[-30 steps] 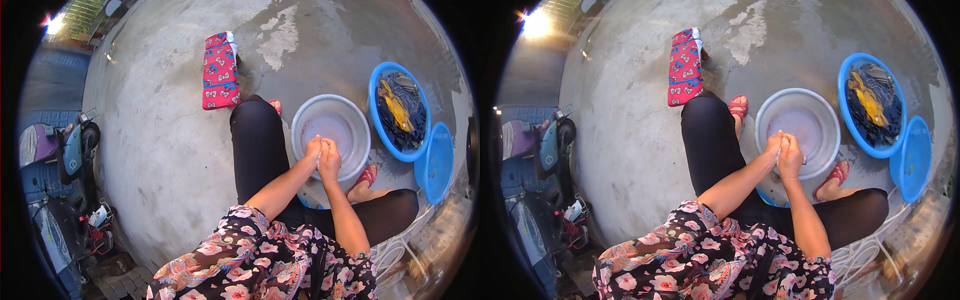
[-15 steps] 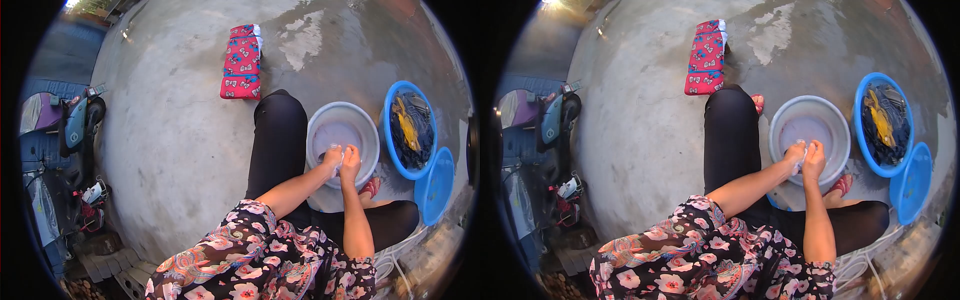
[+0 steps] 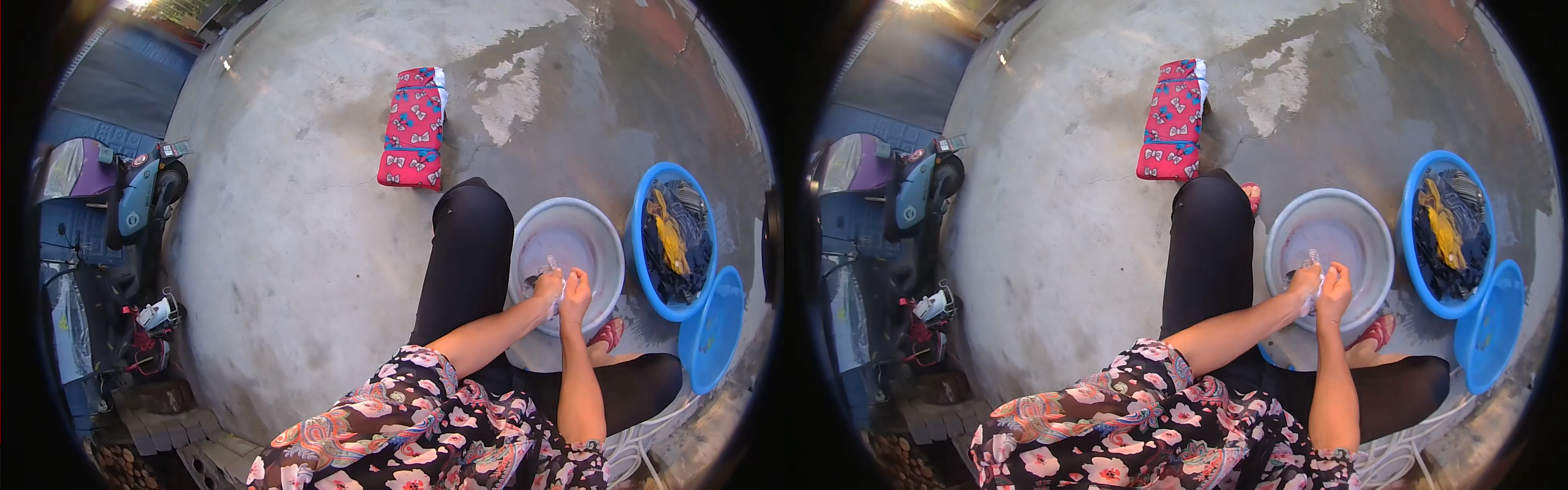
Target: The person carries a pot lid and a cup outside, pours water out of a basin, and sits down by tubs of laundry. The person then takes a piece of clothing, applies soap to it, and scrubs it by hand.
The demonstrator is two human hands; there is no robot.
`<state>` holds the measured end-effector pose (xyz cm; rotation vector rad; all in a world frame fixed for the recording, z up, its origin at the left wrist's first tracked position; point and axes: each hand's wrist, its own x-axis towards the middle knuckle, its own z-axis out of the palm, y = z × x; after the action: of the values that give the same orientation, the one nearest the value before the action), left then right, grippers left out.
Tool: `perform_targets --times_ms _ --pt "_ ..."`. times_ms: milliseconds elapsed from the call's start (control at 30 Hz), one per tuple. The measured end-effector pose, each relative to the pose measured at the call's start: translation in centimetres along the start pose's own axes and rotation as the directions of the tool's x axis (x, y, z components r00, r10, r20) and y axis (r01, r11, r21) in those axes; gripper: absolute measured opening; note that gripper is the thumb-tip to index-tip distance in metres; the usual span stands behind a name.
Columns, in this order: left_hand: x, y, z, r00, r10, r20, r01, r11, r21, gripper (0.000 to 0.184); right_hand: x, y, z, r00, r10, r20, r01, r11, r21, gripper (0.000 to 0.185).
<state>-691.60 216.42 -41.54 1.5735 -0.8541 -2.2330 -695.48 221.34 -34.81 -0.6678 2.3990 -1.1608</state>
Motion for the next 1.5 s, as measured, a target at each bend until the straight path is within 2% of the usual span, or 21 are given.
perform_targets --times_ms 133,200,233,267,333,367,433,567,633,667,733,767,800,867,933,1067,1133,1267,1300,1400,1500 --pt "-0.3 1.0 -0.4 0.999 -0.049 0.01 0.049 0.999 -0.014 0.036 -0.8 -2.3 0.6 0.995 -0.078 -0.06 0.077 0.997 -0.013 0.022" --pt "0.6 1.3 -1.3 0.997 0.06 -0.038 -0.061 0.998 -0.027 0.036 -2.3 -4.2 0.7 0.968 -0.249 -0.006 0.249 0.967 0.051 0.022" --pt "0.6 0.8 -0.9 0.999 0.025 -0.028 -0.027 0.998 -0.063 0.036 -1.7 -2.2 1.3 0.96 -0.274 -0.056 0.276 0.961 0.024 0.022" --pt "-0.7 0.9 -0.2 1.0 0.025 -0.005 -0.026 0.998 -0.058 0.036 -1.2 -1.3 0.6 0.959 -0.273 -0.077 0.274 0.962 0.012 0.022" --pt "-2.8 1.7 0.4 0.996 -0.09 -0.005 0.09 0.996 -0.02 0.035 -0.2 -0.3 -0.3 0.999 0.0 -0.044 -0.001 0.999 -0.035 0.021" --pt "-2.0 1.2 -0.2 0.995 -0.096 0.016 0.096 0.995 -0.007 0.035 -0.6 -1.0 -0.3 0.998 0.009 -0.068 -0.011 0.999 -0.04 0.021" --pt "0.2 0.6 -1.3 0.996 -0.015 0.088 0.029 0.986 -0.164 0.034 -1.6 -3.1 0.8 0.965 -0.247 -0.092 0.244 0.969 -0.039 0.021" --pt "-0.7 1.4 -0.8 1.0 -0.015 0.013 0.016 0.998 -0.062 0.037 -1.3 -2.4 0.4 0.971 -0.226 -0.075 0.225 0.974 -0.017 0.021" --pt "-4.8 3.6 0.8 0.991 -0.135 0.011 0.136 0.988 -0.079 0.038 0.3 0.2 -0.2 0.992 -0.029 -0.127 0.015 0.994 -0.107 0.021" --pt "-4.6 3.4 0.3 0.989 -0.146 0.024 0.148 0.987 -0.068 0.038 -0.2 -0.5 -0.3 0.99 -0.016 -0.141 0.0 0.994 -0.113 0.021" --pt "-2.5 2.9 -1.1 0.995 -0.058 0.08 0.06 0.998 -0.032 0.038 -1.3 -3.1 0.7 0.978 -0.184 -0.096 0.182 0.983 -0.031 0.02" --pt "-1.4 2.6 -1.8 0.995 0.048 0.083 -0.042 0.996 -0.075 0.036 -2.0 -4.0 0.7 0.984 -0.174 -0.046 0.174 0.985 -0.018 0.019" --pt "-0.7 1.6 -1.7 0.995 0.042 0.091 -0.035 0.996 -0.077 0.036 -1.8 -3.4 0.6 0.984 -0.171 -0.05 0.17 0.985 -0.027 0.019" --pt "-2.4 2.5 -0.7 0.986 -0.134 0.095 0.148 0.977 -0.152 0.034 -0.9 -1.2 0.9 0.995 -0.057 -0.085 0.056 0.998 -0.007 0.02" --pt "-3.8 3.0 0.0 0.987 -0.132 0.094 0.141 0.986 -0.089 0.033 0.0 0.0 0.3 0.99 -0.023 -0.141 0.017 0.999 -0.044 0.02" --pt "-0.4 1.4 -1.7 0.974 -0.045 0.221 0.105 0.958 -0.267 0.034 -1.6 -3.2 0.6 0.985 -0.149 -0.084 0.147 0.989 -0.029 0.021" --pt "0.2 0.6 -1.8 0.991 -0.037 0.13 0.073 0.956 -0.283 0.034 -1.7 -2.1 1.1 0.998 -0.065 -0.01 0.065 0.996 -0.053 0.021" --pt "-3.4 2.1 -0.6 0.981 -0.172 0.084 0.177 0.982 -0.061 0.033 -0.8 -0.5 0.6 0.993 0.028 -0.113 -0.039 0.995 -0.097 0.02" --pt "-1.2 1.0 -1.8 0.986 -0.099 0.132 0.118 0.983 -0.144 0.032 -1.3 -1.3 1.3 0.991 -0.098 -0.092 0.096 0.995 -0.022 0.02" --pt "2.6 -1.1 -4.1 0.977 -0.002 0.215 0.054 0.971 -0.234 0.031 -2.4 -2.7 1.4 0.994 -0.105 -0.015 0.104 0.993 -0.055 0.022" --pt "-2.8 2.3 -0.4 0.978 -0.186 0.092 0.194 0.976 -0.093 0.032 -0.4 1.0 1.0 0.993 0.048 -0.11 -0.054 0.997 -0.049 0.023"
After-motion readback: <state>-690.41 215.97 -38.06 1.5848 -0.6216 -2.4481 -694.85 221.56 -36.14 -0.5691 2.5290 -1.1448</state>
